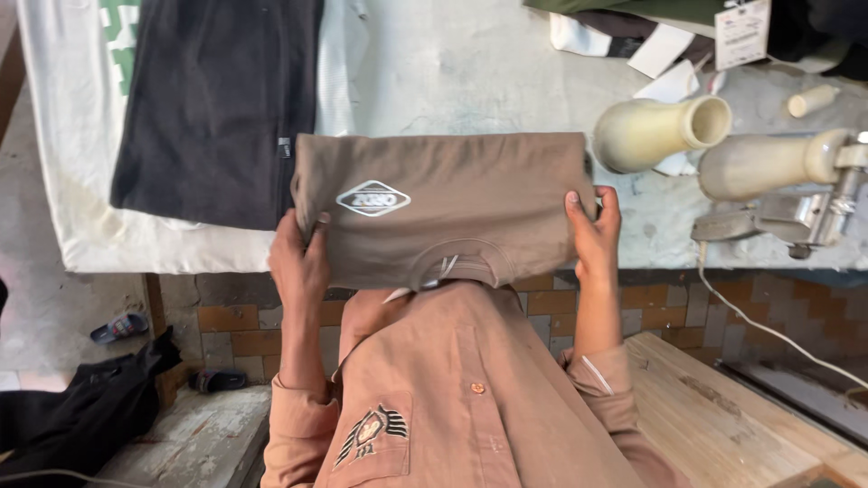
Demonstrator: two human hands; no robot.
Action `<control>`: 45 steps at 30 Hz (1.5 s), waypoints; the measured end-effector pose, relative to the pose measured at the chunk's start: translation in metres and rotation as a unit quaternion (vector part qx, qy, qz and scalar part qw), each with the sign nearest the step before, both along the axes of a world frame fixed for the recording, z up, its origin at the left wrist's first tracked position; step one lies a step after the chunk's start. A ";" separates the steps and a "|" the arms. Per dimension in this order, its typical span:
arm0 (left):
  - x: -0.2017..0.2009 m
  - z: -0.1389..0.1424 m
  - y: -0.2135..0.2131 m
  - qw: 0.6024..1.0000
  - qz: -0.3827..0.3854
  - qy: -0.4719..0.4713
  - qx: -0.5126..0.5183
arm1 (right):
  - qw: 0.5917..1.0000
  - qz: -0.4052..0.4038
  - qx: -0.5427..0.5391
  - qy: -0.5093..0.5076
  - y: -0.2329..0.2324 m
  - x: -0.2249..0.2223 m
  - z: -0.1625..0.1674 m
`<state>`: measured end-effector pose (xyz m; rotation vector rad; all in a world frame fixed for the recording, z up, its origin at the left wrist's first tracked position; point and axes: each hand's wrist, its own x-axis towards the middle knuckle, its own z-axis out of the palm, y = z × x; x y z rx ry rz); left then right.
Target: The person cleans and folds several garments on a table. They use a spray bottle and a toothbrush to spot-clean a brown sweatshirt and black pants, then fold each item. A white hoodie is also unfolded, spot-cleaned, and folded.
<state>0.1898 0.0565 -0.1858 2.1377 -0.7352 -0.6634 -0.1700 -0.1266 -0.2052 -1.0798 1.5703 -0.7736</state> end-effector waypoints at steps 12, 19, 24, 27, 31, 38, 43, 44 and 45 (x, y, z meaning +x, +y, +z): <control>0.012 0.025 -0.023 0.995 -0.012 0.056 -0.079 | 0.998 0.042 0.029 -0.021 -0.008 0.002 0.024; 0.026 0.158 -0.119 0.957 -0.088 0.128 -0.246 | 0.966 0.047 -0.253 -0.019 -0.066 -0.026 0.175; 0.005 0.214 -0.301 0.888 -0.165 0.167 -0.396 | 0.926 0.019 -0.364 -0.096 -0.218 -0.137 0.264; -0.041 0.210 -0.444 0.820 -0.243 0.198 -0.479 | 0.935 0.008 -0.354 -0.023 -0.321 -0.185 0.294; -0.107 0.165 -0.490 0.879 -0.059 -0.124 -0.457 | 0.891 -0.074 -0.432 0.120 -0.324 -0.222 0.291; -0.174 0.018 -0.207 0.931 -0.219 -0.234 -0.175 | 0.968 0.180 -0.132 -0.119 -0.095 -0.176 0.161; -0.050 0.029 -0.052 0.921 0.060 -0.375 0.084 | 0.905 0.403 0.024 0.135 -0.048 -0.076 0.116; -0.022 0.036 -0.029 0.895 0.044 -0.420 0.143 | 0.878 0.460 0.023 0.133 -0.047 -0.061 0.118; -0.001 0.042 -0.008 0.865 0.028 -0.459 0.202 | 0.847 0.515 0.023 0.133 -0.047 -0.048 0.121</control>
